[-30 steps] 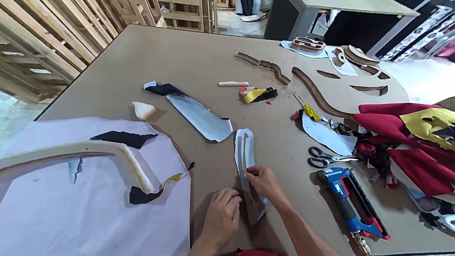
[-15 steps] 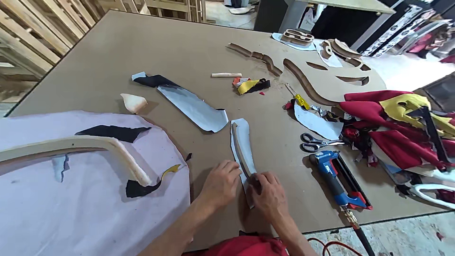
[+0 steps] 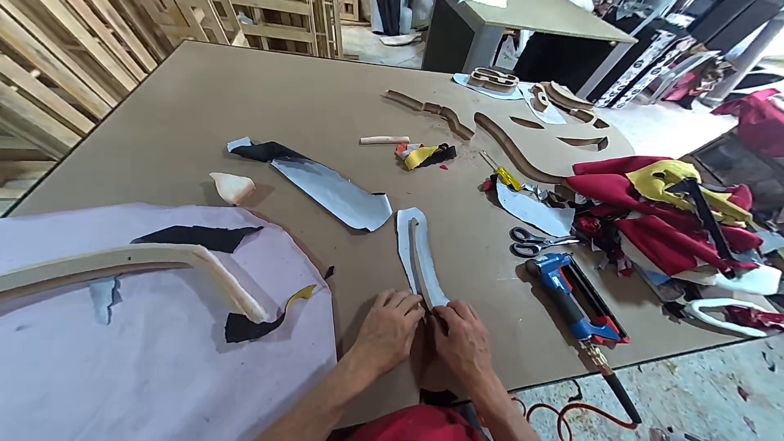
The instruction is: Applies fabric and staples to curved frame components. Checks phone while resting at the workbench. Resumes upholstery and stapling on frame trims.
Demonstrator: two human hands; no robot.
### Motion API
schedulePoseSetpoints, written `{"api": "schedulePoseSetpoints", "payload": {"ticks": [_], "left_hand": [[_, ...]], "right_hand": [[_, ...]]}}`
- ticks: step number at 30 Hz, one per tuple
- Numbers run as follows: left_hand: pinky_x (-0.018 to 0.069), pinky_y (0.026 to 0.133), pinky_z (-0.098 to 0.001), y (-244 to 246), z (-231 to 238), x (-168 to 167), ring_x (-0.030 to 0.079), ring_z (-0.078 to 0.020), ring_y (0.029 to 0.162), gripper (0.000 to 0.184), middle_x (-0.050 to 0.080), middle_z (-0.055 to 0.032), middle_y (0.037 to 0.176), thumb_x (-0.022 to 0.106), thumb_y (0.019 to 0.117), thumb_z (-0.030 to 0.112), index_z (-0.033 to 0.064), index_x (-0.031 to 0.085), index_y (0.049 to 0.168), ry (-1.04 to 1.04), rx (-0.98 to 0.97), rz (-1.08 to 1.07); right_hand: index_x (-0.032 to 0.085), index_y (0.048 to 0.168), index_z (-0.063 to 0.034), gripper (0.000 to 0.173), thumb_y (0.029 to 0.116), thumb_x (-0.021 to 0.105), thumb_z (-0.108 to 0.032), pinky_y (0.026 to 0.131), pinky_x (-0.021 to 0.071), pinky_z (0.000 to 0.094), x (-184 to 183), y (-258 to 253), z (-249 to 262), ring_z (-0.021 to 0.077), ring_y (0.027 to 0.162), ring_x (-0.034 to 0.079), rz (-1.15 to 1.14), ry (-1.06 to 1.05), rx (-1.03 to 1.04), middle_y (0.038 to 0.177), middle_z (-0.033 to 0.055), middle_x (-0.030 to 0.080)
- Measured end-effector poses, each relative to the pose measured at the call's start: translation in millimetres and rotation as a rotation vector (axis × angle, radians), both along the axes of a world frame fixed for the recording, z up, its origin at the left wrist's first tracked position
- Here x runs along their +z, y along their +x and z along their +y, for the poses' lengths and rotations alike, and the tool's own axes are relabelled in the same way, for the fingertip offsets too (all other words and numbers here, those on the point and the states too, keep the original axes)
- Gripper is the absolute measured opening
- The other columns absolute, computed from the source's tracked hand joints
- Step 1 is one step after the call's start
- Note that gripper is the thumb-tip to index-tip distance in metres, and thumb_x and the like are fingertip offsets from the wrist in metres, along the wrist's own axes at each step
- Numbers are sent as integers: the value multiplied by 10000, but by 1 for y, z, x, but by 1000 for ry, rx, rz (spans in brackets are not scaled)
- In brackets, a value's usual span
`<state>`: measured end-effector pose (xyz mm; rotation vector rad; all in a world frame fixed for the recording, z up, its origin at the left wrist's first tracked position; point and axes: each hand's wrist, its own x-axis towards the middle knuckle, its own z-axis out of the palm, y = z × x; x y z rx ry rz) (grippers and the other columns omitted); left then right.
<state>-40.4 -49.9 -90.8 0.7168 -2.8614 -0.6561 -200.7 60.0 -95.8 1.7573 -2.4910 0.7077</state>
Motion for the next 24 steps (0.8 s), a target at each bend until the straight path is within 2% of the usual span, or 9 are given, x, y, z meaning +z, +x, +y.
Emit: {"api": "schedulePoseSetpoints", "payload": {"ticks": [2,6,9,12,13,15,17,21,24], "left_hand": [[319,1200,-566,7,1,3,526,-245,1397,331,644,-45,1407,457,1042,222,133,724,1217,-2,46,22],[455,1115,-471,15,14,-4,635,-202,1248,329,725,-17,1236,461,1035,246,155,771,1100,-70,120,200],[473,1107,-448,8,37,-5,621,-208,1270,303,714,-25,1258,491,1035,263,146,768,1075,-25,88,272],[500,1077,-456,-7,58,-9,623,-227,1270,281,711,-44,1263,538,1008,311,142,762,1023,-72,101,312],[521,1048,-448,-13,62,-10,642,-228,1236,289,720,-44,1230,558,1000,349,144,761,1003,-103,127,303],[574,912,-419,-23,69,-11,688,-231,1070,315,729,-50,1067,590,968,407,139,755,960,-174,196,266],[587,788,-409,-31,74,-12,694,-244,934,295,711,-59,947,617,921,386,126,754,952,-223,251,202],[584,723,-398,-46,83,-12,696,-241,885,234,714,-53,921,611,903,296,123,762,945,-293,336,139],[576,697,-385,-56,88,-15,691,-229,841,195,705,-46,887,589,904,235,122,745,872,-373,380,148]], "right_hand": [[784,1102,-116,301,923,680,-336,804,615,433,13,-8,13,266,987,717,-75,6,-21,1077,101,733],[785,1086,-136,233,894,654,-147,840,606,427,21,-36,41,245,999,703,-122,22,3,1085,86,723],[787,1063,-187,234,909,628,-114,879,599,402,7,-52,45,222,1069,681,-104,11,199,1112,55,713],[768,1118,-224,253,947,600,-142,893,596,365,-4,-62,38,185,1096,666,-90,0,361,1181,40,693],[762,1133,-230,261,950,598,-143,891,596,364,-5,-67,34,181,1095,666,-87,-6,400,1202,35,691],[756,1150,-257,300,932,591,-132,882,599,358,-8,-75,24,167,1094,667,-79,-20,488,1234,9,688],[754,1166,-280,350,910,586,-111,884,593,347,-11,-82,15,153,1103,656,-81,-16,588,1232,-20,688],[757,1176,-271,378,893,587,-86,881,596,349,-12,-93,-3,165,1107,660,-100,-8,742,1189,-14,703],[726,1248,-253,419,916,562,-57,851,604,373,-11,-99,-11,197,1104,669,-97,-5,861,1260,13,685]]}}
